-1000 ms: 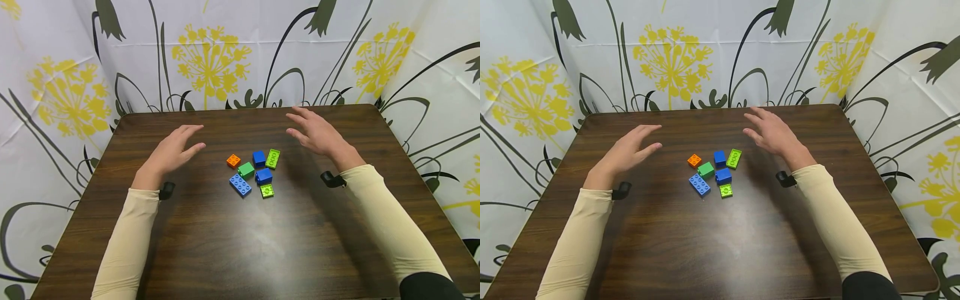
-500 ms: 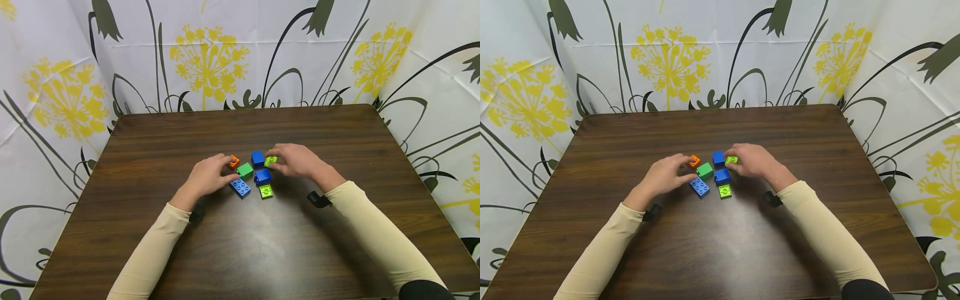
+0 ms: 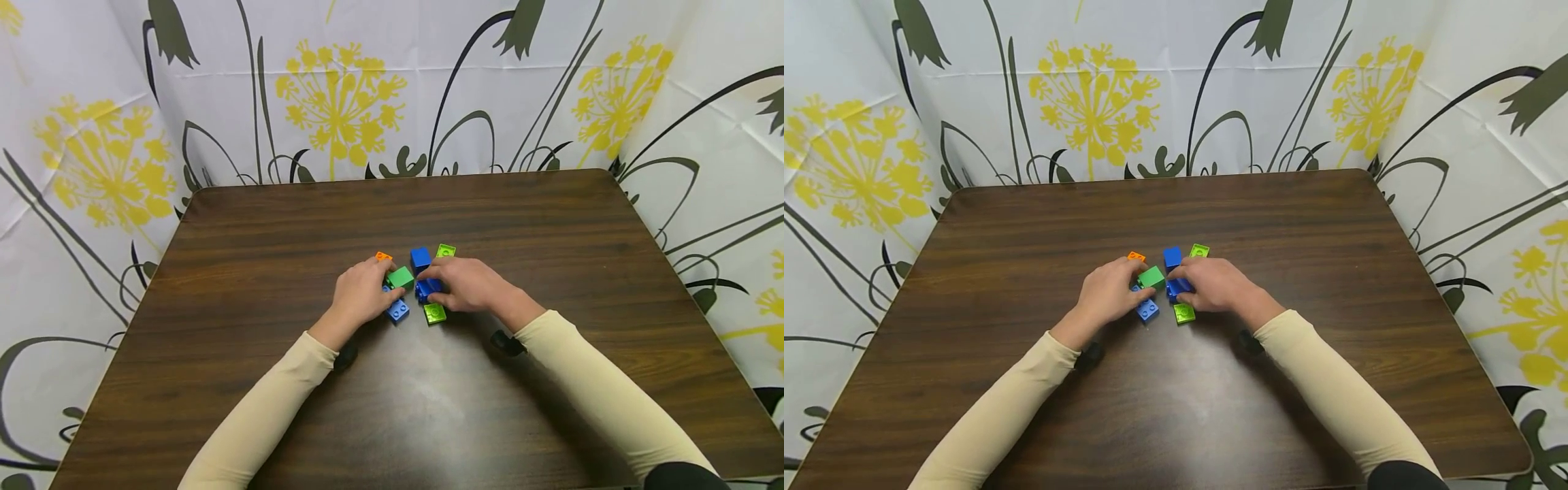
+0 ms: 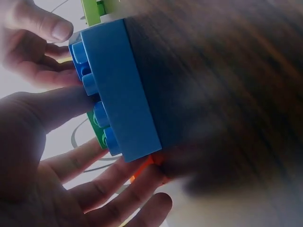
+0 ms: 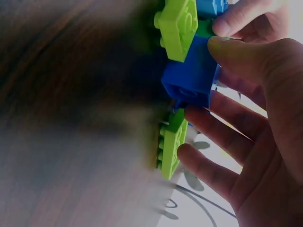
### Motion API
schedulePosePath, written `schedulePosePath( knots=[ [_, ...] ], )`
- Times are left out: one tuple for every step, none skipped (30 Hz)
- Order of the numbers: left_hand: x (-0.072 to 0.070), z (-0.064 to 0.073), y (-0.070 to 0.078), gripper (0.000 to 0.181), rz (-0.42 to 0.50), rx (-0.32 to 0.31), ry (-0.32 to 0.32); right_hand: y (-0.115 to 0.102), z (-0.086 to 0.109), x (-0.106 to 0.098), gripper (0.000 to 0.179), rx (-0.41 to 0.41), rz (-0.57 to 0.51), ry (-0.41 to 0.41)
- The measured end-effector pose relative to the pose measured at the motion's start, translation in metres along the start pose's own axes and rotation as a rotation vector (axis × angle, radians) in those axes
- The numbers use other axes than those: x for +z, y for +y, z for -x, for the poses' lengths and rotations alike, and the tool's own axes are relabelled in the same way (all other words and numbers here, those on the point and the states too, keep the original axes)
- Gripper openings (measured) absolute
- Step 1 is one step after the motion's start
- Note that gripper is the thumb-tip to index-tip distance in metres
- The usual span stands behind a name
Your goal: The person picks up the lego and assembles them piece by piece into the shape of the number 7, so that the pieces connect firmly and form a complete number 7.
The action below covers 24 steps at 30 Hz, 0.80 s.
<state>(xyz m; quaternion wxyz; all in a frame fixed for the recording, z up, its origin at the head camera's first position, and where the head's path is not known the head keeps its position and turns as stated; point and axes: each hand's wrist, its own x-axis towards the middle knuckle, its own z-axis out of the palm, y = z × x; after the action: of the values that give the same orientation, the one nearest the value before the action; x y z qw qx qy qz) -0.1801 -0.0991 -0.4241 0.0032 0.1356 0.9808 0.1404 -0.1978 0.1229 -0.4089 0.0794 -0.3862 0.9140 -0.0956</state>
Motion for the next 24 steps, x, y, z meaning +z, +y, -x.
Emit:
schedulePosePath(
  knots=[
    [0.0003,-0.0002,-0.0006,0.041,0.008,-0.001,0.000,-0.0003,-0.0004,0.0012,0.043,0.000,-0.003,-0.001],
    [0.0003,0.0001,-0.0012,0.040,0.018,-0.004,0.000,-0.0006,-0.0009,0.0023,0.043,0.001,-0.004,-0.002],
    [0.0005,0.0002,-0.0021,0.038,0.026,-0.006,0.002,-0.0010,-0.0014,0.0033,0.044,0.000,-0.003,-0.004],
    [0.0001,0.0005,-0.0030,0.037,0.034,-0.009,0.006,-0.0015,-0.0019,0.0040,0.045,-0.002,-0.001,-0.004],
    [-0.0005,0.0007,-0.0038,0.036,0.040,-0.010,0.010,-0.0018,-0.0022,0.0045,0.045,-0.003,0.003,-0.003],
    [-0.0012,0.0010,-0.0044,0.036,0.044,-0.008,0.015,-0.0020,-0.0025,0.0051,0.046,-0.002,0.007,-0.005],
    [-0.0021,0.0012,-0.0051,0.037,0.047,-0.008,0.016,-0.0021,-0.0029,0.0056,0.046,-0.002,0.011,-0.006],
    [-0.0031,0.0014,-0.0056,0.037,0.048,-0.008,0.016,-0.0022,-0.0032,0.0060,0.046,-0.001,0.013,-0.009],
    [-0.0038,0.0013,-0.0060,0.038,0.048,-0.007,0.018,-0.0022,-0.0033,0.0061,0.046,0.000,0.013,-0.012],
    [-0.0047,0.0013,-0.0063,0.039,0.049,-0.006,0.018,-0.0020,-0.0033,0.0062,0.047,0.002,0.013,-0.014],
    [-0.0053,0.0011,-0.0064,0.040,0.048,-0.005,0.019,-0.0018,-0.0033,0.0064,0.047,0.004,0.012,-0.016],
    [-0.0058,0.0010,-0.0065,0.041,0.047,-0.004,0.020,-0.0016,-0.0032,0.0064,0.047,0.007,0.011,-0.018],
    [-0.0060,0.0007,-0.0066,0.042,0.044,-0.004,0.020,-0.0015,-0.0031,0.0063,0.047,0.009,0.010,-0.019],
    [-0.0061,0.0003,-0.0067,0.042,0.040,-0.002,0.021,-0.0012,-0.0029,0.0063,0.047,0.011,0.009,-0.020],
    [-0.0061,-0.0004,-0.0067,0.043,0.037,0.000,0.020,-0.0011,-0.0027,0.0061,0.047,0.012,0.007,-0.019],
    [-0.0059,-0.0011,-0.0066,0.044,0.034,0.001,0.018,-0.0010,-0.0025,0.0059,0.047,0.013,0.005,-0.019],
    [-0.0056,-0.0018,-0.0066,0.044,0.031,0.003,0.013,-0.0010,-0.0022,0.0053,0.047,0.014,0.000,-0.016],
    [-0.0053,-0.0026,-0.0065,0.044,0.030,0.005,0.007,-0.0010,-0.0020,0.0047,0.047,0.016,-0.005,-0.014],
    [-0.0048,-0.0033,-0.0064,0.045,0.029,0.006,0.000,-0.0010,-0.0017,0.0039,0.047,0.019,-0.012,-0.011],
    [-0.0042,-0.0040,-0.0065,0.045,0.031,0.006,-0.007,-0.0009,-0.0014,0.0031,0.048,0.022,-0.019,-0.009],
    [-0.0035,-0.0048,-0.0066,0.045,0.035,0.006,-0.014,-0.0010,-0.0009,0.0021,0.048,0.026,-0.030,-0.006],
    [-0.0030,-0.0053,-0.0067,0.045,0.039,0.005,-0.019,-0.0007,-0.0006,0.0014,0.048,0.030,-0.035,-0.004],
    [-0.0024,-0.0057,-0.0071,0.045,0.044,0.005,-0.024,-0.0006,-0.0003,0.0003,0.049,0.035,-0.042,-0.002],
    [-0.0020,-0.0060,-0.0076,0.046,0.051,0.005,-0.028,-0.0003,-0.0001,-0.0004,0.049,0.039,-0.047,-0.001]
  ],
)
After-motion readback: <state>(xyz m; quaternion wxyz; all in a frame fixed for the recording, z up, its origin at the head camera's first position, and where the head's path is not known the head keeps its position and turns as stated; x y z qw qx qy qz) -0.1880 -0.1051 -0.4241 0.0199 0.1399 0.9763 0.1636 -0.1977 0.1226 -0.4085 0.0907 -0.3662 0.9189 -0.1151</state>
